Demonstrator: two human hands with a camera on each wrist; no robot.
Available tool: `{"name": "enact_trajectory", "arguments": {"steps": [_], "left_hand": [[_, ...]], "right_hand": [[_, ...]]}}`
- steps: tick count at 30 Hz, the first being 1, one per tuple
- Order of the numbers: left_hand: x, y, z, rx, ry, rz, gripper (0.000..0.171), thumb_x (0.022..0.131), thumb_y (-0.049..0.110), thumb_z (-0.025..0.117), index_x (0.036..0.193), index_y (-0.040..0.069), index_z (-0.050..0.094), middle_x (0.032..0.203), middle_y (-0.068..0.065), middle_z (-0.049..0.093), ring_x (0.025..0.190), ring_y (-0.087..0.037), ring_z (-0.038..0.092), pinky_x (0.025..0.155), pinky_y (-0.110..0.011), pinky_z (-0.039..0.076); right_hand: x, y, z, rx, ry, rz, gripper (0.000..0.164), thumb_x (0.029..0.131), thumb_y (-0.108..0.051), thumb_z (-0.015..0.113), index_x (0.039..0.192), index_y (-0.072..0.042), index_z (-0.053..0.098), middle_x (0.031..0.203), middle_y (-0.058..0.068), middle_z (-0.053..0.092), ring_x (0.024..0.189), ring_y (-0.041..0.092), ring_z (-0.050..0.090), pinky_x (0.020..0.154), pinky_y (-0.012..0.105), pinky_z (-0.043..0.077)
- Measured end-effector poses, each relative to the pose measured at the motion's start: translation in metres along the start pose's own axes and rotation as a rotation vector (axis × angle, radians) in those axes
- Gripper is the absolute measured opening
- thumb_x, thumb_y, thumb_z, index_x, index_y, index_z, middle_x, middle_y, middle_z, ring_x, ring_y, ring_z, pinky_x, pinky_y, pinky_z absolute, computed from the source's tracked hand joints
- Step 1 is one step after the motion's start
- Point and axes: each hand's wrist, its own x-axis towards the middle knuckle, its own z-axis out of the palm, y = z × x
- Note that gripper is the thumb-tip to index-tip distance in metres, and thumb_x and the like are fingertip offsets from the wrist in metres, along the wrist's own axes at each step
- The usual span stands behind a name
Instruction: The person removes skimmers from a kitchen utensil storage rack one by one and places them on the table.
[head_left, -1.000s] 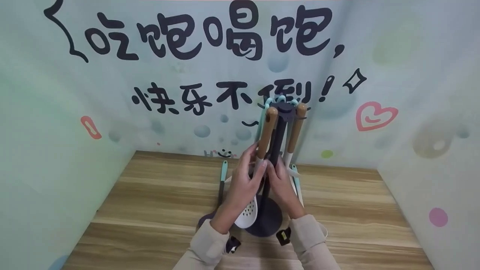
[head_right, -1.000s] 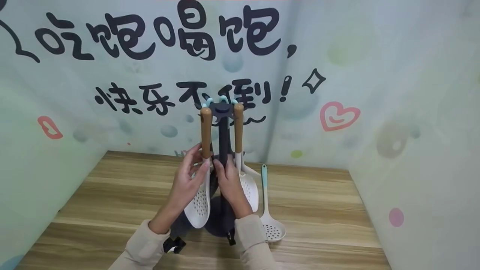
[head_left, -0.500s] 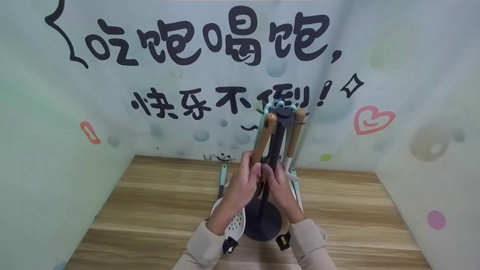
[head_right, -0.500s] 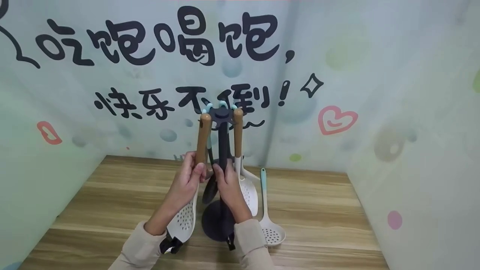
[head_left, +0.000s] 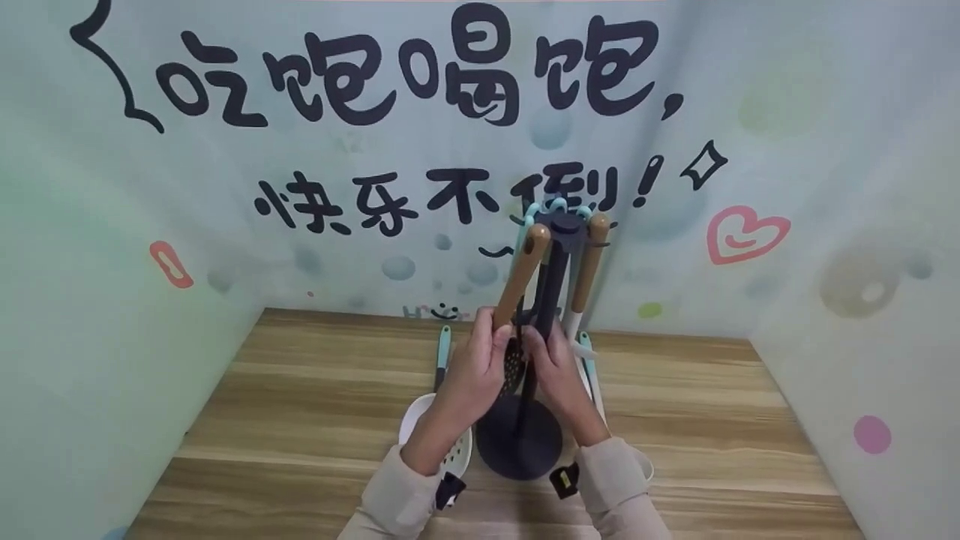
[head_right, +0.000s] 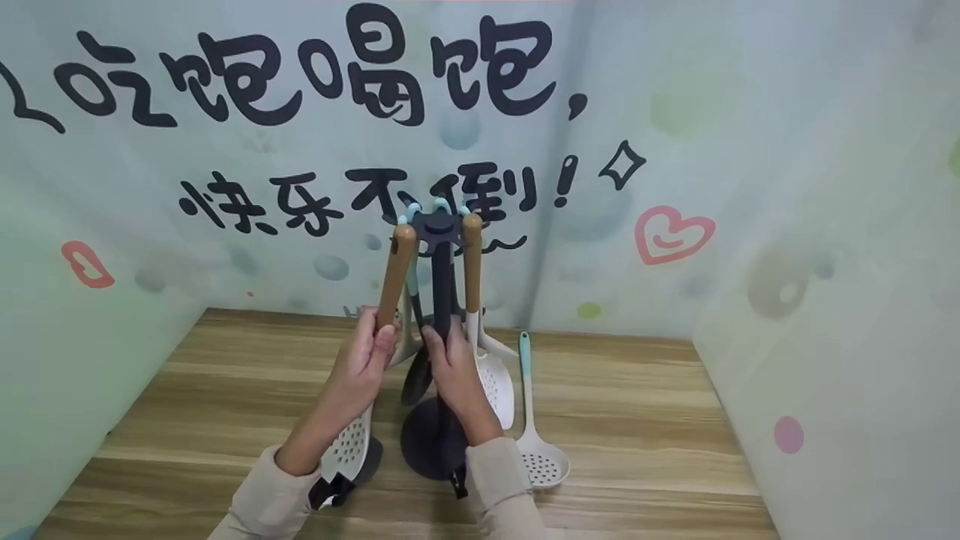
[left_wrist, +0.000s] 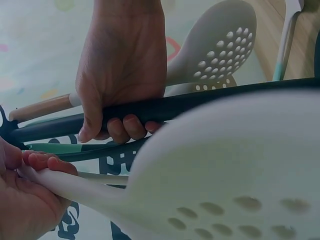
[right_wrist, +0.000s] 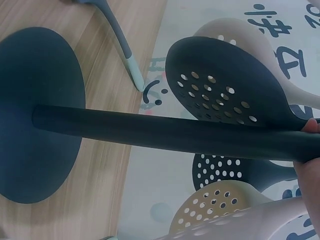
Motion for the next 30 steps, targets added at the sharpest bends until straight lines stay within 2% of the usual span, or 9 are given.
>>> {"name": "enact_trajectory", "arguments": {"steps": [5,10,14,17,23,30], "left_hand": [[0.000,0.001,-0.002,-0.020,0.015,-0.006,0.026,0.102,0.022,0.032,0.113,-0.001,0.041,0.074,-0.002,0.041,0.059,-0.010,0.041,0.052,-0.021,0.034],[0.000,0.002,-0.001,-0.081,0.031,-0.016,0.026,0.101,0.021,0.035,0.113,-0.001,0.043,0.082,-0.006,0.048,0.069,-0.016,0.047,0.059,-0.022,0.037],[0.000,0.002,0.001,-0.152,0.035,-0.036,0.026,0.101,0.021,0.037,0.115,0.000,0.045,0.090,-0.008,0.051,0.077,-0.018,0.049,0.066,-0.024,0.038],[0.000,0.003,0.001,-0.169,0.023,-0.047,0.025,0.101,0.021,0.037,0.115,0.002,0.045,0.093,-0.009,0.053,0.081,-0.016,0.049,0.069,-0.025,0.041],[-0.001,0.008,-0.005,-0.206,-0.009,-0.054,0.025,0.101,0.020,0.036,0.116,0.001,0.044,0.090,-0.008,0.049,0.079,-0.017,0.047,0.069,-0.025,0.040],[-0.003,0.008,-0.009,-0.213,0.014,-0.034,0.024,0.101,0.018,0.036,0.113,-0.001,0.045,0.082,-0.005,0.044,0.076,-0.018,0.046,0.069,-0.025,0.040]], "right_hand": [[-0.001,-0.010,0.001,0.029,-0.019,0.035,0.018,0.101,-0.024,0.039,0.108,-0.008,0.042,0.085,0.004,0.043,0.084,0.035,0.045,0.070,0.034,0.039],[-0.006,-0.025,0.003,0.047,-0.013,0.045,0.014,0.101,-0.017,0.039,0.107,-0.004,0.042,0.083,0.004,0.042,0.082,0.035,0.045,0.070,0.031,0.039],[-0.002,-0.011,0.002,0.046,0.006,0.021,0.016,0.101,-0.020,0.040,0.106,-0.005,0.042,0.082,0.002,0.042,0.079,0.028,0.045,0.069,0.030,0.039],[0.000,-0.001,0.001,0.037,0.015,0.001,0.016,0.100,-0.021,0.040,0.105,-0.006,0.042,0.082,0.003,0.042,0.078,0.025,0.045,0.068,0.029,0.039],[0.000,0.003,0.000,0.017,0.027,-0.025,0.022,0.100,-0.026,0.041,0.107,-0.005,0.043,0.084,0.005,0.043,0.078,0.023,0.045,0.068,0.028,0.039],[-0.002,-0.004,0.002,0.044,0.011,0.016,0.017,0.101,-0.022,0.039,0.106,-0.007,0.043,0.084,0.004,0.043,0.081,0.025,0.045,0.070,0.029,0.039]]}}
